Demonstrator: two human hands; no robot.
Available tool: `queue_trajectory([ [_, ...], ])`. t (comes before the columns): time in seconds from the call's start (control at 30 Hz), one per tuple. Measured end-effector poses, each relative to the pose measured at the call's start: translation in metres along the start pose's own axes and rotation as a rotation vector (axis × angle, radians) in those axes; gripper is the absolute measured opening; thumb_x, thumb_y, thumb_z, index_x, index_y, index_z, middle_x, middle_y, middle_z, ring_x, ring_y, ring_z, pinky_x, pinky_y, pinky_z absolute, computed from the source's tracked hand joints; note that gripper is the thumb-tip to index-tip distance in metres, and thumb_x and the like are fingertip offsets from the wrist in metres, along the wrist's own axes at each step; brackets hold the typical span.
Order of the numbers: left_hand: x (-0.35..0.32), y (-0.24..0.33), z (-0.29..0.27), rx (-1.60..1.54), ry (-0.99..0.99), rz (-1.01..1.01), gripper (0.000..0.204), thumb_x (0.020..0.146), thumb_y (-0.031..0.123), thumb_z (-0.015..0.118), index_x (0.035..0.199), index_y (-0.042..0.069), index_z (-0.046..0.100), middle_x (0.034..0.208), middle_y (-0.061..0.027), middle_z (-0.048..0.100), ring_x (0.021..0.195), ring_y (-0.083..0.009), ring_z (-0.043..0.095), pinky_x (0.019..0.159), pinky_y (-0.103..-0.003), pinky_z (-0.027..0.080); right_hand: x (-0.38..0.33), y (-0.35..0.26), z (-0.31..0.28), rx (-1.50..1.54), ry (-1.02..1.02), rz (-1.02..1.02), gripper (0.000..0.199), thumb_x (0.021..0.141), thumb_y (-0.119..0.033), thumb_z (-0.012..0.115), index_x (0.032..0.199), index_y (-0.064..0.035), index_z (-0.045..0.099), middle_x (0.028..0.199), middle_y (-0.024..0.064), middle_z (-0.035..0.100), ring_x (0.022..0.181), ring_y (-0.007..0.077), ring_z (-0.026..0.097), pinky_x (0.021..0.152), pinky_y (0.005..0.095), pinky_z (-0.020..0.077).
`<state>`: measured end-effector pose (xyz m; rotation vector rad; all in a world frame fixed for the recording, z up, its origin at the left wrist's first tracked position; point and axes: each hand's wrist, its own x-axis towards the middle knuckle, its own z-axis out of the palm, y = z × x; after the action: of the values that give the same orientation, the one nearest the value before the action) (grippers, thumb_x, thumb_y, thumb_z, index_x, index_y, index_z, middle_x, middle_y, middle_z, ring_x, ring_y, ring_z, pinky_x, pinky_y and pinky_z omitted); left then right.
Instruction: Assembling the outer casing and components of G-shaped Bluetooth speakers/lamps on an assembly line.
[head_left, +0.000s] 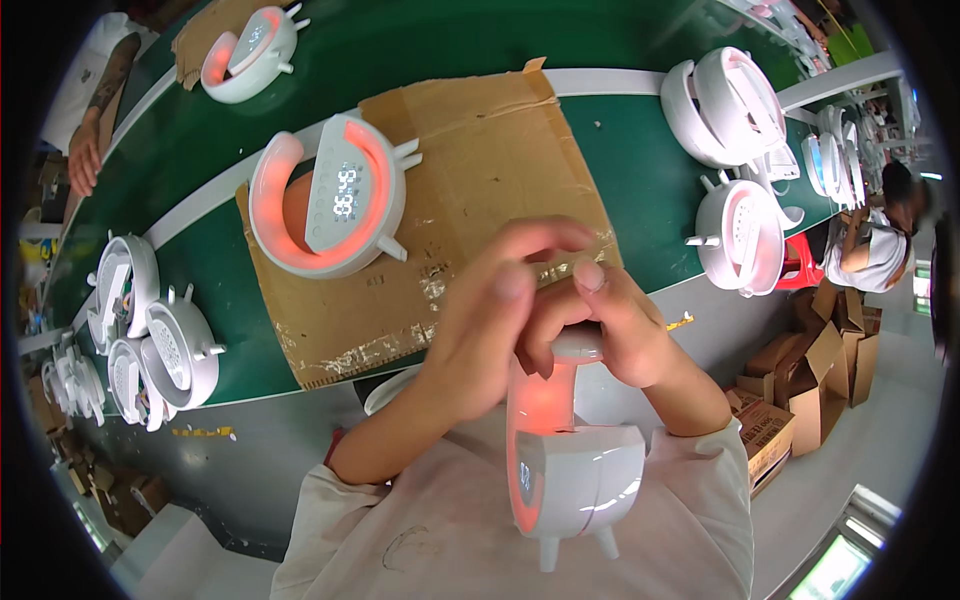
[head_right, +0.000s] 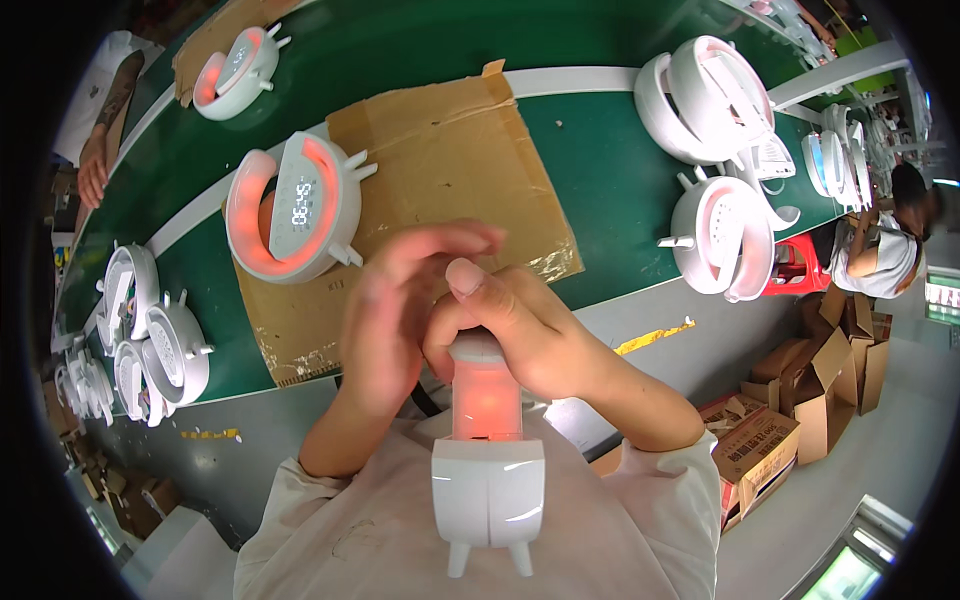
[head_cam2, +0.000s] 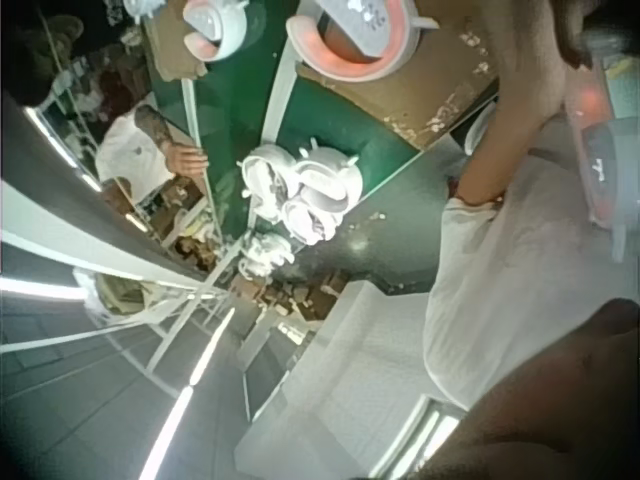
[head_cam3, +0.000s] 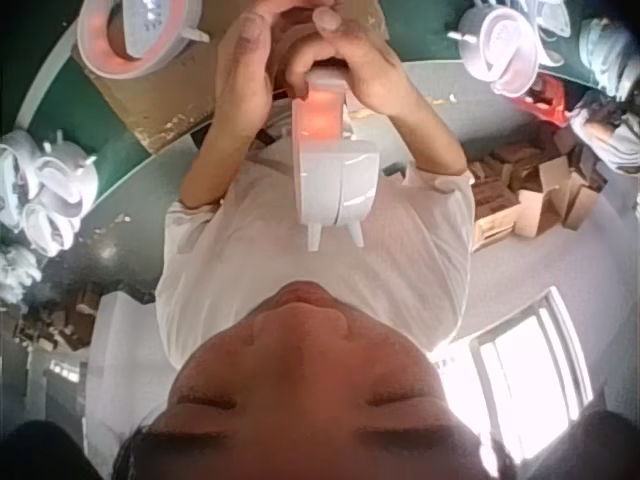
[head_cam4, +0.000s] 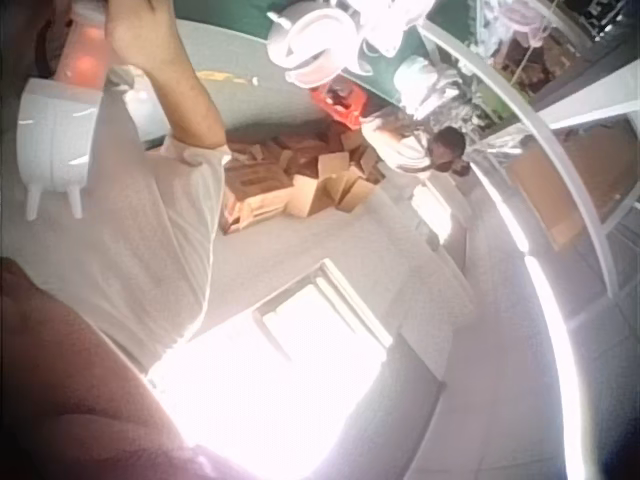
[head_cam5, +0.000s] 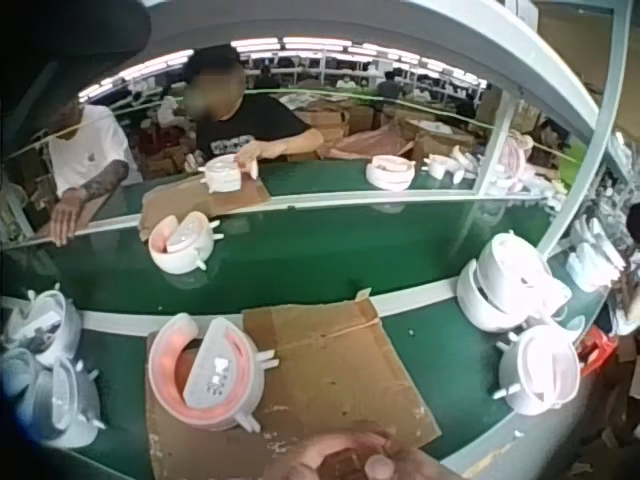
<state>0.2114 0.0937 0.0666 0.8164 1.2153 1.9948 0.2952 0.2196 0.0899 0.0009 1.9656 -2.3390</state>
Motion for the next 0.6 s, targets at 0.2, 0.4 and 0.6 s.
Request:
queue_trajectory([
  [0.2, -0.015, 0.014, -0.009, 0.274, -0.032, 0.072, 0.046, 0.088, 0.029, 0.059, 0.117, -0.004, 0.049, 0.114, -0.0179, 0.056, 0.104, -0.0256, 0.057, 0.089, -0.035, 0.045, 0.011, -0.015, -0.007, -0.001, 0.189, -0.019, 0.078, 0.099, -0.043, 0.012, 0.054, 0.0030, 0.056, 0.062, 0.0181, 0.059, 0.064, 0.0295, 0.060, 0.071, 0.0351, 0.0486],
  [0.4, -0.011, 0.010, -0.006, 0.665, 0.071, -0.002, 0.040, 0.077, 0.017, 0.071, 0.109, 0.000, 0.054, 0.080, -0.0153, 0.064, 0.072, -0.0283, 0.066, 0.064, -0.034, 0.053, 0.028, 0.020, 0.007, -0.344, 0.714, -0.579, 0.066, 0.097, -0.047, 0.026, 0.066, 0.0019, 0.058, 0.063, 0.0157, 0.059, 0.062, 0.0277, 0.059, 0.067, 0.0355, 0.0478],
  [0.6, -0.011, 0.021, -0.012, 1.034, -0.014, 0.208, 0.019, 0.072, 0.014, 0.070, 0.073, 0.004, 0.053, 0.055, -0.0086, 0.053, 0.045, -0.0256, 0.053, 0.043, -0.035, 0.040, 0.022, 0.028, -0.013, -0.998, 0.524, -0.736, 0.059, 0.093, -0.050, 0.035, 0.065, -0.0018, 0.053, 0.060, 0.0076, 0.052, 0.053, 0.0215, 0.052, 0.047, 0.0316, 0.0359],
])
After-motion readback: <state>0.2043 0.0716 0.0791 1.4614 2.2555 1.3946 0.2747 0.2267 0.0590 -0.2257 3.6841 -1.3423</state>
